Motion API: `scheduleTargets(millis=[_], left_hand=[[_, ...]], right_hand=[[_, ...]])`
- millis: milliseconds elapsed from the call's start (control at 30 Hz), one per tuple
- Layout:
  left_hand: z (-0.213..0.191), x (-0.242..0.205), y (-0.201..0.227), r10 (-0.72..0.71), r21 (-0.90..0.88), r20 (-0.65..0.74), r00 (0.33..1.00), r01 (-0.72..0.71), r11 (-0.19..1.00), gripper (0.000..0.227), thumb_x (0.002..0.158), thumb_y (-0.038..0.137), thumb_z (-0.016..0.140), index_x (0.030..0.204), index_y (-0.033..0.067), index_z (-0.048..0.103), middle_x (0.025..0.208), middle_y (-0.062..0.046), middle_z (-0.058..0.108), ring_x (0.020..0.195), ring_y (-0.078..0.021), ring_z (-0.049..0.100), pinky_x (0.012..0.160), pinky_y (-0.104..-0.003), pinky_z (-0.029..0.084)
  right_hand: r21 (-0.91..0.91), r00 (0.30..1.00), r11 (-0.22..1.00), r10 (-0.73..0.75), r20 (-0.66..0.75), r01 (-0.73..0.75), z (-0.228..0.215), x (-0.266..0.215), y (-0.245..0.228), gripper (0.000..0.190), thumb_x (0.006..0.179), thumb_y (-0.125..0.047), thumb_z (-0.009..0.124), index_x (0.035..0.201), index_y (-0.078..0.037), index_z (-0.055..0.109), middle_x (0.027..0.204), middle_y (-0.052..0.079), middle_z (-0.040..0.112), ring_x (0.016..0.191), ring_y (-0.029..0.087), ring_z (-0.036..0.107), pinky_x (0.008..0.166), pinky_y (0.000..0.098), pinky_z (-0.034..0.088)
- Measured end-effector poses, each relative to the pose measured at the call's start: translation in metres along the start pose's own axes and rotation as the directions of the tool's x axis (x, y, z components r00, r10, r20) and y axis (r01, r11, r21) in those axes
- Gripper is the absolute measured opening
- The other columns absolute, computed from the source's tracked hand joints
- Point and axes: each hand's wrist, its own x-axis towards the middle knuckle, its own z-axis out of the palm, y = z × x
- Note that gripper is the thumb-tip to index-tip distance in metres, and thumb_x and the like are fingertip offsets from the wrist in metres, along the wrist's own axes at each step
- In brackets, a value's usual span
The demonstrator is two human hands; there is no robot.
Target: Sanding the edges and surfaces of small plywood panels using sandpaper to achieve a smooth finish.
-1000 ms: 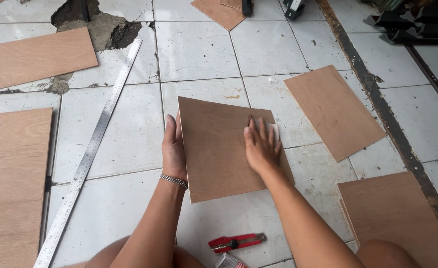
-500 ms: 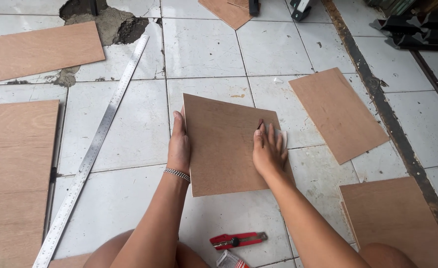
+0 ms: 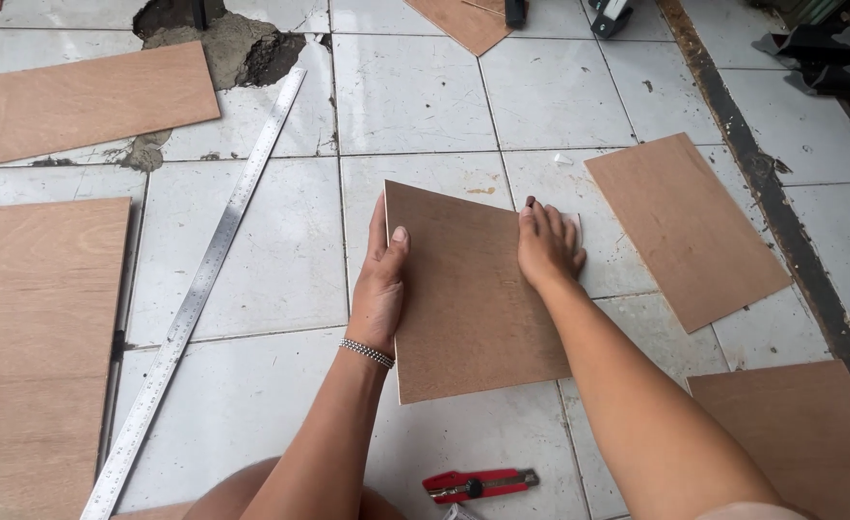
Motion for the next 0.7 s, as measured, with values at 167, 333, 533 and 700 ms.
scheduleTargets(millis=[167, 333, 533, 700], left_hand=[[-0.001, -0.004, 0.003, 0.035, -0.014, -0.014, 0.999, -0.035, 0.999, 0.059, 0.085, 0.049, 0.034, 0.139, 0.0309, 0.019, 0.144, -0.001, 0.026, 0.128, -0.0198, 0.027, 0.105, -0.039, 0.022], [-0.001, -0.007, 0.005, 0.007, -0.21, -0.078, 0.997, -0.024, 0.977, 0.058, 0.087, 0.051, 0.025, 0.139, 0.0249, 0.024, 0.143, 0.001, 0.029, 0.131, -0.0186, 0.025, 0.108, -0.036, 0.019], [-0.017, 0.014, -0.028, -0.044, -0.196, -0.057, 0.997, 0.032, 0.98, 0.061, 0.079, 0.032, 0.056, 0.135, 0.0336, 0.032, 0.117, -0.001, 0.053, 0.102, -0.0181, 0.055, 0.089, -0.035, 0.044], [0.001, -0.017, 0.005, -0.011, -0.077, -0.184, 0.983, -0.003, 0.997, 0.056, 0.077, 0.019, 0.045, 0.132, 0.015, 0.036, 0.141, -0.007, 0.035, 0.132, -0.0219, 0.027, 0.103, -0.034, 0.016]], right_hand=[[0.055, 0.978, 0.984, -0.175, 0.116, 0.17, -0.029, -0.111, -0.079, 0.055, 0.091, -0.045, 0.013, 0.14, -0.021, 0.018, 0.148, 0.005, 0.002, 0.133, 0.037, -0.001, 0.1, 0.0619, -0.001], [0.103, 0.739, 0.77, -0.634, 0.225, 0.63, -0.039, -0.168, -0.068, 0.056, 0.089, -0.04, 0.026, 0.135, -0.007, 0.029, 0.146, 0.015, 0.007, 0.131, 0.044, 0.001, 0.098, 0.0636, 0.001], [-0.016, 0.993, 1.0, 0.022, 0.12, -0.02, -0.028, -0.142, -0.005, 0.058, 0.09, -0.051, 0.007, 0.141, -0.024, 0.012, 0.148, 0.001, -0.004, 0.133, 0.035, -0.004, 0.101, 0.0601, -0.002], [0.06, 0.642, 0.667, -0.735, 0.22, 0.743, -0.014, -0.241, -0.042, 0.062, 0.085, -0.049, 0.022, 0.136, -0.013, 0.026, 0.146, 0.01, 0.007, 0.131, 0.036, -0.008, 0.097, 0.062, -0.008]])
